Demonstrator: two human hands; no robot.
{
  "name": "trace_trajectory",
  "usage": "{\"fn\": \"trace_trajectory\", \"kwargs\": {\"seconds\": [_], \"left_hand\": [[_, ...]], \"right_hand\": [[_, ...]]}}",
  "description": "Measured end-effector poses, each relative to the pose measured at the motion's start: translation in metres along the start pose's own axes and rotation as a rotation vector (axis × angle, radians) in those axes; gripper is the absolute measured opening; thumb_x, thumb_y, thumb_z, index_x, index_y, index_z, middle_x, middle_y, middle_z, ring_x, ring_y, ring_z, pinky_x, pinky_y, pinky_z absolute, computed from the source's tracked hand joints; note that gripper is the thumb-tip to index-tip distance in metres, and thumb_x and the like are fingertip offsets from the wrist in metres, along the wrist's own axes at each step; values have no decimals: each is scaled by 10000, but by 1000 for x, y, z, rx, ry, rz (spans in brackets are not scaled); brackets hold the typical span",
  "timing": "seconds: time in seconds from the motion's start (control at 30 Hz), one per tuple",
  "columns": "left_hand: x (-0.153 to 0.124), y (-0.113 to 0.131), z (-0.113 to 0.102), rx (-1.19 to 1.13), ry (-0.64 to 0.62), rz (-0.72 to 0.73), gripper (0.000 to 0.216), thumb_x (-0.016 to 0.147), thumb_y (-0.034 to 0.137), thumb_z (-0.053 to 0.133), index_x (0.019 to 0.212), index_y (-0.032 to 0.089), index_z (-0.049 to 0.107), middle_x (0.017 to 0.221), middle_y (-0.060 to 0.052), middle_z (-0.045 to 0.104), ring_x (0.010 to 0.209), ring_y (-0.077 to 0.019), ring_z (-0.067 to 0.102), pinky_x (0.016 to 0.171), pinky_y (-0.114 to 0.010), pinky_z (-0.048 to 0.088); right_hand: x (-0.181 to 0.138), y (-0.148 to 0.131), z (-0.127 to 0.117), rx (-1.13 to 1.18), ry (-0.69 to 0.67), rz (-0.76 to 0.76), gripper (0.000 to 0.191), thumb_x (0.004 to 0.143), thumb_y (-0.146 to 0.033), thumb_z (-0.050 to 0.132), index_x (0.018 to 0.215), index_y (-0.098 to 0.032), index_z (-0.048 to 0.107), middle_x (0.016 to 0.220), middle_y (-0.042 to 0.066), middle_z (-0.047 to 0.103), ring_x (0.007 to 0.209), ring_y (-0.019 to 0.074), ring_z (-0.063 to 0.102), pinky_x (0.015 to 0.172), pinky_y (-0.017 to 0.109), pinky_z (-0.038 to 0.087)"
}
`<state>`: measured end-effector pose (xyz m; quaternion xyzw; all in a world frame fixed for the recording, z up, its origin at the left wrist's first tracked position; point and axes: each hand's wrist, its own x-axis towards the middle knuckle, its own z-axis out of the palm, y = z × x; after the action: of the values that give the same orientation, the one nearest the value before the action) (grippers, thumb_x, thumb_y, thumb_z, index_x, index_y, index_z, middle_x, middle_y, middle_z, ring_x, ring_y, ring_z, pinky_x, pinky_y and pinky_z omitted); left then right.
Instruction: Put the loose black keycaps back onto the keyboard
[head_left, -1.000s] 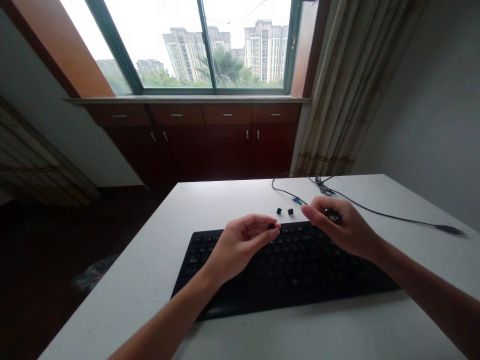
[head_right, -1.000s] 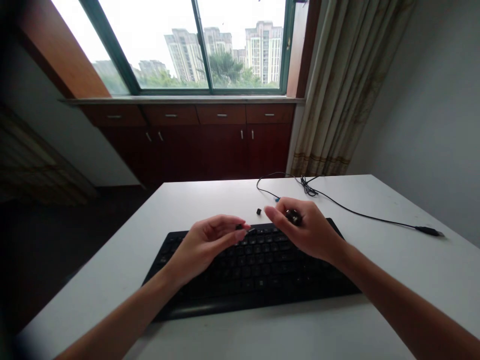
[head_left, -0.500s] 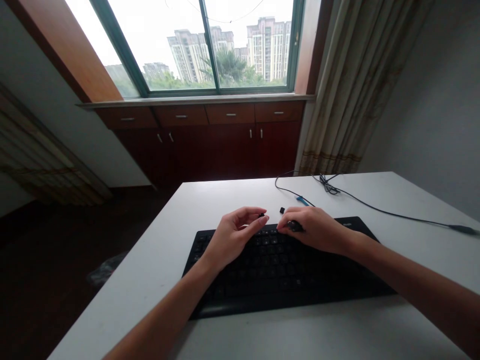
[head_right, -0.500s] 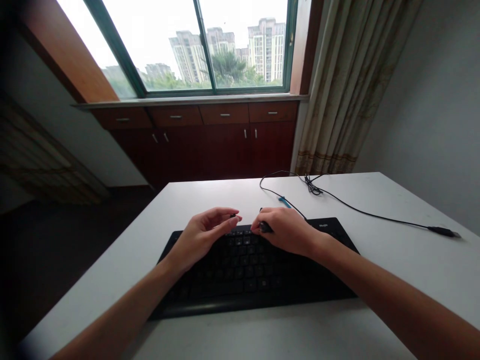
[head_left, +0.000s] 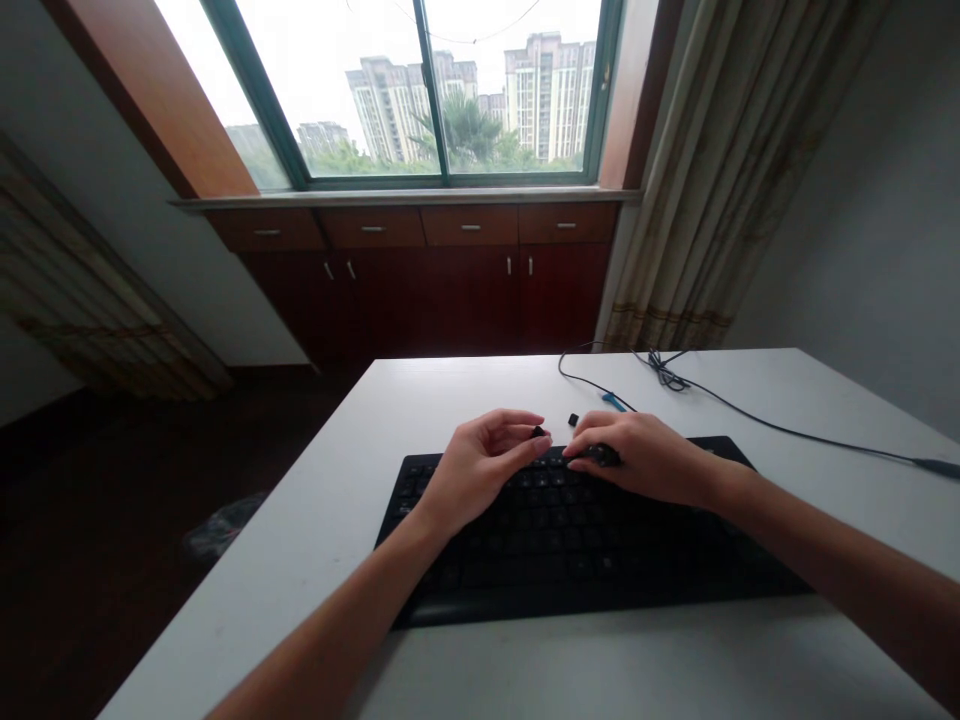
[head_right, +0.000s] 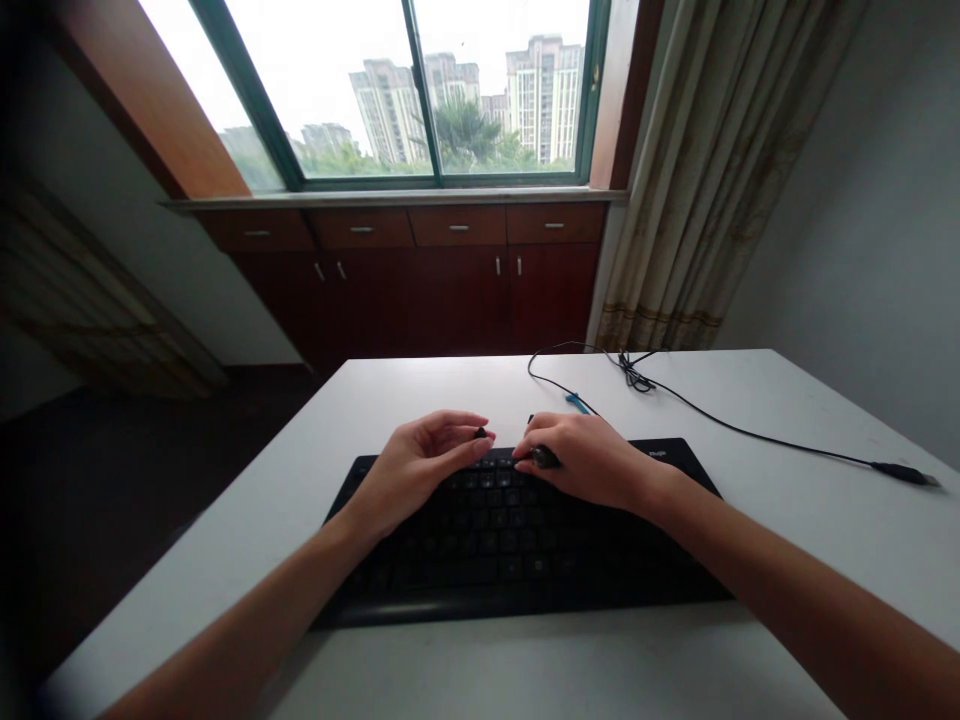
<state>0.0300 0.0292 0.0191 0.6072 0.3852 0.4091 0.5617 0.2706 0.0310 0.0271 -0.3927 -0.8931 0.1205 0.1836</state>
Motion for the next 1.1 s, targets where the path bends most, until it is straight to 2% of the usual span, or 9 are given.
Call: {"fn": "trace_trajectory", "kwargs": {"seconds": [0.13, 0.37, 0.53, 0.77, 0.9, 1.1], "left_hand": [[0, 0, 0, 3, 7, -12, 357, 774, 319, 799, 1090, 173, 720, 1115, -90, 759, 1072, -223, 704, 1014, -363, 520], [0, -4, 0, -29, -21, -14, 327, 773, 293, 805, 1075, 185, 739, 1105, -74, 765, 1052, -221, 714, 1002, -358, 534], [1, -6, -1, -21, -29, -3, 333, 776, 309, 806, 1080, 188, 742, 1112, -74, 764, 1046, -221, 716, 996, -349, 540], [0, -5, 1, -5, -34, 6, 333, 789, 312, 792, 1088, 173, 738, 1109, -84, 763, 1053, -236, 713, 1007, -370, 538], [2, -8, 1, -9, -30, 20, 373, 778, 303, 803, 1118, 177, 715, 1098, -81, 763, 1047, -231, 714, 1004, -384, 541], [3, -11, 1, -47, -21, 39, 316, 763, 286, 819, 1030, 153, 715, 1056, -78, 767, 1001, -212, 723, 974, -360, 556]], "right_hand": [[-1, 2, 1, -12, 0, 14, 176, 914, -290, 638, 1047, -267, 751, 1056, 36, 733, 855, 192, 704, 762, 312, 505], [2, 1, 2, 64, -5, 78, 154, 924, -310, 627, 957, -243, 761, 966, 34, 740, 823, 179, 693, 752, 295, 511], [4, 0, -3, -55, -58, 30, 158, 911, -336, 646, 1000, -275, 761, 1036, 17, 744, 818, 190, 706, 729, 310, 491], [-2, -4, -4, -132, -75, -61, 228, 974, -264, 546, 1147, -236, 691, 1089, 45, 728, 873, 203, 708, 725, 319, 493], [-4, -3, -2, -164, -83, -113, 242, 985, -249, 523, 1162, -231, 687, 1162, 41, 716, 917, 204, 710, 751, 321, 507], [-4, 2, 3, -51, -12, -48, 203, 965, -256, 559, 1107, -249, 704, 1106, 19, 736, 912, 186, 713, 793, 303, 530]]}}
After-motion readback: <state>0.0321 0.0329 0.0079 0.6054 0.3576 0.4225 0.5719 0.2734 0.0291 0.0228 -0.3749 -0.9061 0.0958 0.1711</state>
